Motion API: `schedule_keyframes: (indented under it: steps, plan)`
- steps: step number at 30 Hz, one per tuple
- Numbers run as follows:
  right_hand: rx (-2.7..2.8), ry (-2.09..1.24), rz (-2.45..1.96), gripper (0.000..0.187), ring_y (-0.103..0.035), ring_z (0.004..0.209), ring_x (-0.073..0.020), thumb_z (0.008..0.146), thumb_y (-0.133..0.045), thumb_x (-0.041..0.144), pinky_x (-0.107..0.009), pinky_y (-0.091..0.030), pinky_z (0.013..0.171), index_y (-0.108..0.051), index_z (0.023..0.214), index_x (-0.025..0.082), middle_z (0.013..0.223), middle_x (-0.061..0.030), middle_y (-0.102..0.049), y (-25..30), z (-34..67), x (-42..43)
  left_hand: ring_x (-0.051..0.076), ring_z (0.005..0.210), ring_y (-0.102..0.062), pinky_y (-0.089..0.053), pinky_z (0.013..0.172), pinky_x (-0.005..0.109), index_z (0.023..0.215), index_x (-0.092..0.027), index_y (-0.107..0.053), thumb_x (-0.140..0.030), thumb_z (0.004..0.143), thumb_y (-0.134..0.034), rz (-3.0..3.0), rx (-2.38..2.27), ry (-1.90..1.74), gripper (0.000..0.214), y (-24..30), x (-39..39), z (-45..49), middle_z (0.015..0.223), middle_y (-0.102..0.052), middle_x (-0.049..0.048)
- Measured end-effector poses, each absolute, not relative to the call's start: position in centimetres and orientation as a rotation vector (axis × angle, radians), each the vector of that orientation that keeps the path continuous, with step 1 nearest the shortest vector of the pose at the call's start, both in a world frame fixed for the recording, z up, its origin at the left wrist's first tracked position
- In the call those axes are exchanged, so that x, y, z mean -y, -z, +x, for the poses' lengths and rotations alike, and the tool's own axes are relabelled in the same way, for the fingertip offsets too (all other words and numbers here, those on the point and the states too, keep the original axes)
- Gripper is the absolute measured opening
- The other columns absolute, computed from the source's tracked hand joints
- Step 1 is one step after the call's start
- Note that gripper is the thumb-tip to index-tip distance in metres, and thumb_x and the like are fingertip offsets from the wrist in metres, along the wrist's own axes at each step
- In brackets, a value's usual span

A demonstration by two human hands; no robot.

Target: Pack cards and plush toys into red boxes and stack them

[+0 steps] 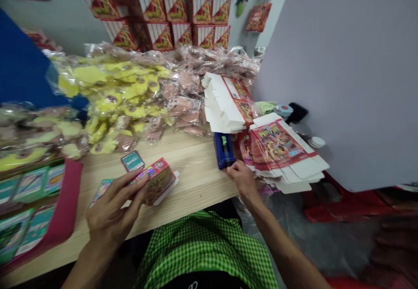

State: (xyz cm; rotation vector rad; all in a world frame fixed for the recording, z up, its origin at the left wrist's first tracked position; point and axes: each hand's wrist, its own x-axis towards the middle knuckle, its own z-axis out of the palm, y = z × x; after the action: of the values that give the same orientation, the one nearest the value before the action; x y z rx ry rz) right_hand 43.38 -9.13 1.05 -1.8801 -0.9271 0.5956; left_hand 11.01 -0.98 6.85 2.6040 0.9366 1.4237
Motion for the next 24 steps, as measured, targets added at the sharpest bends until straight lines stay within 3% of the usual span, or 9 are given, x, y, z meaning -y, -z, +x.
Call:
schedule_keyframes:
  steps: [6,10,12,18,24]
  plan:
    - [1.038,-0.439,-1.954,0.025,-0.052,0.070,-0.0229,0.074,-0.055,0.043,-0.032,-0.036,0.065,-0.048,0.059,0.025,0.065,-0.0012,-0.055,-1.8,42.9,9.8,0.022,0.109,-0.072,-0.062,0.092,0.036,0.122,-0.018,-0.066,-0.005,0.091,-0.067,2.625,-0.885,-1.458,0.034,-7.1,1.3,11.1,0.124,-0.070,0.0135]
    - [1.111,-0.303,-1.950,0.022,-0.060,0.097,-0.0275,0.085,-0.052,0.041,-0.036,-0.043,0.077,-0.054,0.071,0.025,0.100,-0.0095,-0.067,-4.1,41.5,10.8,0.020,0.103,-0.074,-0.061,0.091,0.032,0.119,-0.018,-0.068,-0.002,0.089,-0.069,2.649,-0.872,-1.471,0.034,-7.2,1.2,10.8,0.121,-0.073,0.0118]
    - [1.221,-0.307,-1.867,0.021,-0.061,0.097,-0.0255,0.089,-0.052,0.038,-0.035,-0.045,0.077,-0.055,0.074,0.024,0.107,-0.0107,-0.065,-6.1,40.2,11.0,0.020,0.102,-0.074,-0.062,0.090,0.031,0.116,-0.018,-0.069,-0.003,0.088,-0.070,2.616,-0.874,-1.482,0.032,-7.2,1.2,10.9,0.120,-0.074,0.0107]
    - [1.418,-0.697,-1.544,0.023,-0.048,0.061,-0.0155,0.096,-0.051,0.032,-0.027,-0.036,0.057,-0.054,0.075,0.023,0.067,0.0020,-0.051,-10.9,34.4,9.2,0.021,0.109,-0.072,-0.061,0.092,0.034,0.114,-0.018,-0.067,-0.002,0.089,-0.068,2.530,-0.879,-1.461,0.029,-7.1,1.7,11.6,0.123,-0.071,0.0119]
    - [1.437,-0.991,-1.289,0.022,-0.043,0.055,-0.0126,0.097,-0.053,0.031,-0.026,-0.032,0.053,-0.053,0.078,0.022,0.062,0.0046,-0.049,-10.9,30.4,6.8,0.020,0.108,-0.070,-0.061,0.087,0.033,0.114,-0.019,-0.069,-0.006,0.093,-0.063,2.341,-1.017,-1.425,0.025,-7.3,1.6,11.7,0.119,-0.070,0.0104]
